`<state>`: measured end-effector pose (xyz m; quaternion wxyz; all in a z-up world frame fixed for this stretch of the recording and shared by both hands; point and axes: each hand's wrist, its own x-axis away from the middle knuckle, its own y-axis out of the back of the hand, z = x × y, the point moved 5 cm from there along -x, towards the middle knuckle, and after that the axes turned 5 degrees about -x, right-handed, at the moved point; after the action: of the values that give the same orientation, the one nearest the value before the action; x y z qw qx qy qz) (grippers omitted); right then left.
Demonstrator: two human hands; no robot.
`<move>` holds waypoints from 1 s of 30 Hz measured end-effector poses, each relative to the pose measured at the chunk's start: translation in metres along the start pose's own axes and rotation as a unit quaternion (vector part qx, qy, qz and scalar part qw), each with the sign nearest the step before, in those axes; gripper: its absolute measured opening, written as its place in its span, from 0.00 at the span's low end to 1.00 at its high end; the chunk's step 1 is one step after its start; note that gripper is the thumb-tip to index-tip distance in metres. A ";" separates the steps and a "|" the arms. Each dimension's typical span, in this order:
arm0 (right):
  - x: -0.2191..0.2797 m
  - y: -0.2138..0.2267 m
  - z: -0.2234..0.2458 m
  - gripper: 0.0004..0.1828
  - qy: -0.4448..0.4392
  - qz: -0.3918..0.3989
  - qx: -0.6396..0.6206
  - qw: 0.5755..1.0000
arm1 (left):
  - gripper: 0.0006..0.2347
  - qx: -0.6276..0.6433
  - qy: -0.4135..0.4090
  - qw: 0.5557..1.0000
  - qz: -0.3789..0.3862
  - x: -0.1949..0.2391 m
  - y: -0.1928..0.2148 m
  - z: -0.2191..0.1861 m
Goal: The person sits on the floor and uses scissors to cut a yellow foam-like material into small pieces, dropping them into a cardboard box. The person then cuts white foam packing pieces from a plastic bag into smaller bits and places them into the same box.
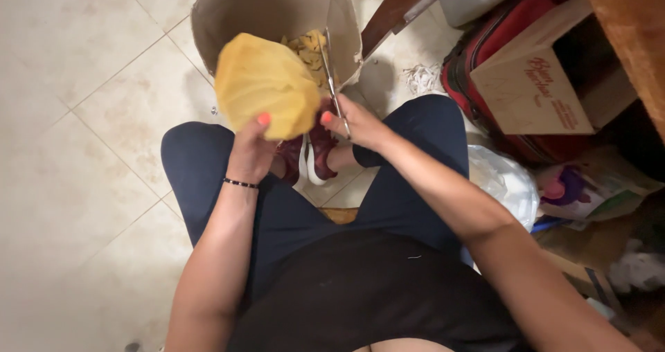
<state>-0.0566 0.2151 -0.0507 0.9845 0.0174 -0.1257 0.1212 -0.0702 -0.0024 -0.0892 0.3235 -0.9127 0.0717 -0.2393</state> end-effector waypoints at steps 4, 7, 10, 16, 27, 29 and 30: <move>0.008 -0.014 0.041 0.34 0.083 -0.074 -0.062 0.992 | 0.28 -0.028 -0.027 0.998 0.047 0.012 -0.025 -0.001; 0.016 -0.003 0.051 0.37 0.108 -0.165 0.014 0.980 | 0.37 -0.172 -0.113 0.978 -0.036 0.016 -0.009 -0.019; 0.020 0.011 0.042 0.39 0.113 -0.235 0.240 0.935 | 0.33 -0.261 -0.158 0.947 -0.103 0.032 -0.018 -0.039; 0.054 -0.049 0.085 0.29 0.365 -0.080 0.350 0.859 | 0.24 -0.106 -0.131 0.982 0.082 0.052 -0.099 -0.059; 0.074 0.018 0.076 0.38 0.092 -0.045 0.338 0.936 | 0.17 -0.015 -0.166 0.986 -0.006 0.065 -0.056 -0.093; 0.070 0.001 0.096 0.35 0.042 -0.017 0.375 0.926 | 0.18 -0.031 -0.177 0.984 -0.006 0.070 -0.051 -0.091; 0.067 -0.006 0.103 0.32 -0.009 0.008 0.411 0.911 | 0.19 -0.046 -0.185 0.982 -0.004 0.071 -0.049 -0.090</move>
<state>-0.0167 0.2180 0.0655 0.8881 0.4207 -0.0737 0.1701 -0.0528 -0.0340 0.0301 0.2876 -0.9554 0.0179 -0.0637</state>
